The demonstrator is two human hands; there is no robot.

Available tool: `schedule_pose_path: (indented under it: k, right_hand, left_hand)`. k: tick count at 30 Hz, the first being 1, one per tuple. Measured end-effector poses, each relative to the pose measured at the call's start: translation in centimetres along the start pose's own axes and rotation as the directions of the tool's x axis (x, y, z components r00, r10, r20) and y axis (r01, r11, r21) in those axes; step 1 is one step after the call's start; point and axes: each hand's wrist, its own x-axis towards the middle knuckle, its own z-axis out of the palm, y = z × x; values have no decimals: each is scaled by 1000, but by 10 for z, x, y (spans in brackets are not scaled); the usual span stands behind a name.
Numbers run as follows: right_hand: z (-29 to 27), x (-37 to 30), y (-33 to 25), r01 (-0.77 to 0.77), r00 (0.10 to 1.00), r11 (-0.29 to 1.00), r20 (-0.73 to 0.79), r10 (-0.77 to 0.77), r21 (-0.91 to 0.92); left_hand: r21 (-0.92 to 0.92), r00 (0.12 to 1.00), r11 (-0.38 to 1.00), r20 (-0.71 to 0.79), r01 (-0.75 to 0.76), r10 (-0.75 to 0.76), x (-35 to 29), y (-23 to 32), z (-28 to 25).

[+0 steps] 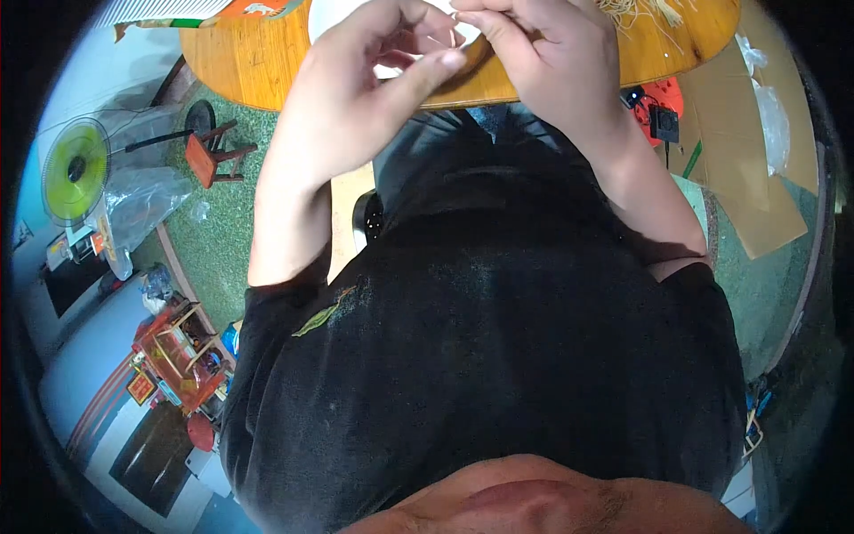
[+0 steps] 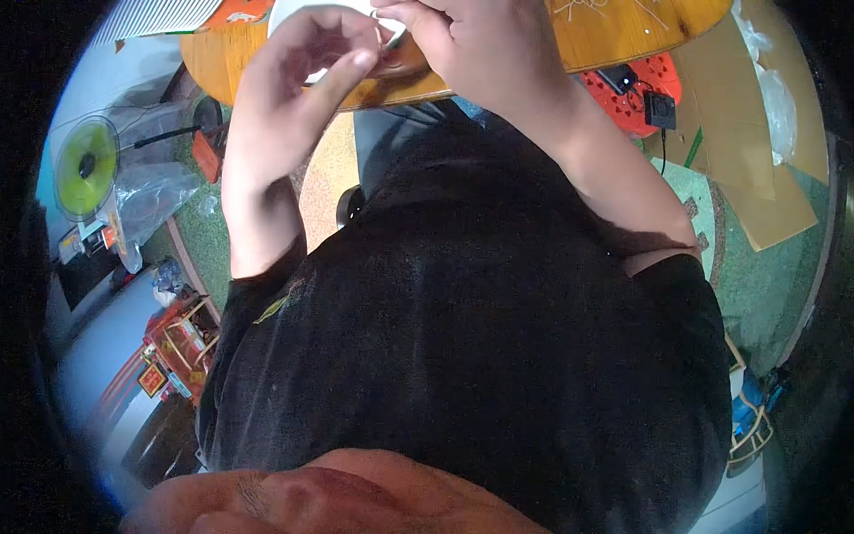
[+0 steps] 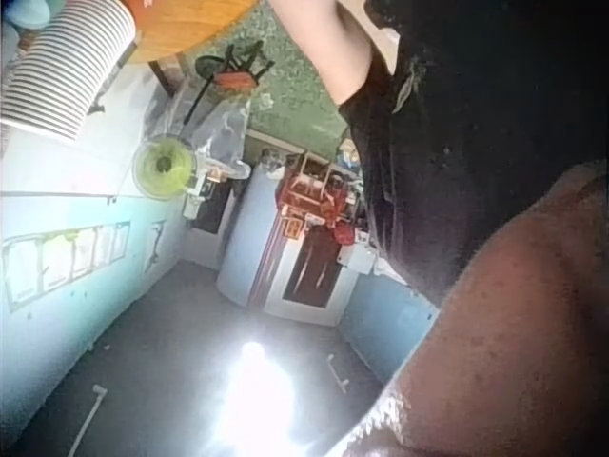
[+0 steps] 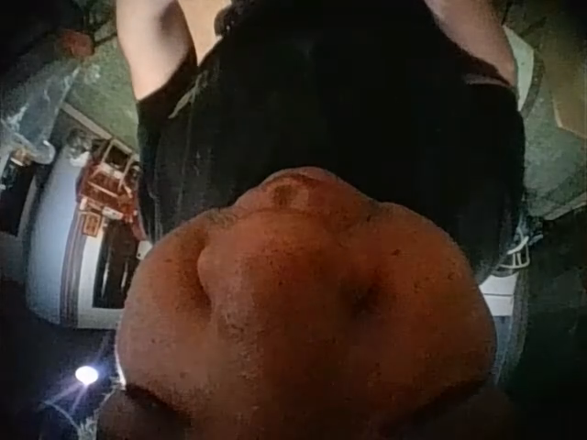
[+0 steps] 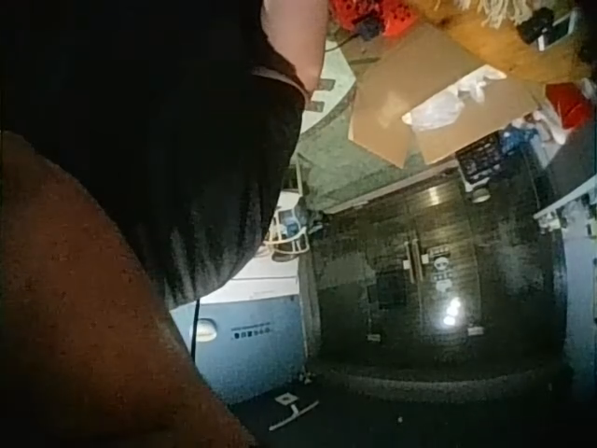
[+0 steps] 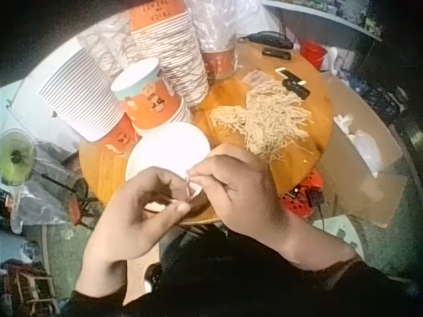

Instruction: Assembling paper containers and securing components with rubber bands.

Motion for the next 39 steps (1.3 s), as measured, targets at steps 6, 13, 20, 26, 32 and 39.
schedule_pose_path:
  k: [6, 13, 20, 26, 32, 39]
  right_hand:
    - [-5, 10, -41, -273, 944, 900, 85, 319, -339]
    - [-21, -45, -6, 171, 969, 889, 234, -75, -424]
    - [-9, -39, 5, 252, 932, 870, 349, -99, -424]
    - [-4, -39, 14, 164, 946, 904, 323, -31, -394]
    - [19, -45, 20, 230, 971, 962, -100, -216, 147]
    - [8, -47, -21, -682, 731, 730, 87, 677, 49]
  left_hand:
    - [-117, 956, 969, -177, 217, -236, 24, 15, 14]
    - [-272, 964, 949, -165, 160, -210, 27, 8, 15]
    - [-256, 956, 949, -178, 186, -235, 28, 10, 18]
    - [-247, 949, 948, -193, 201, -251, 25, 13, 16]
    - [-80, 905, 943, -266, 323, -333, 27, 24, 20]
    - [-417, 953, 906, -239, 74, -188, 17, -2, 10]
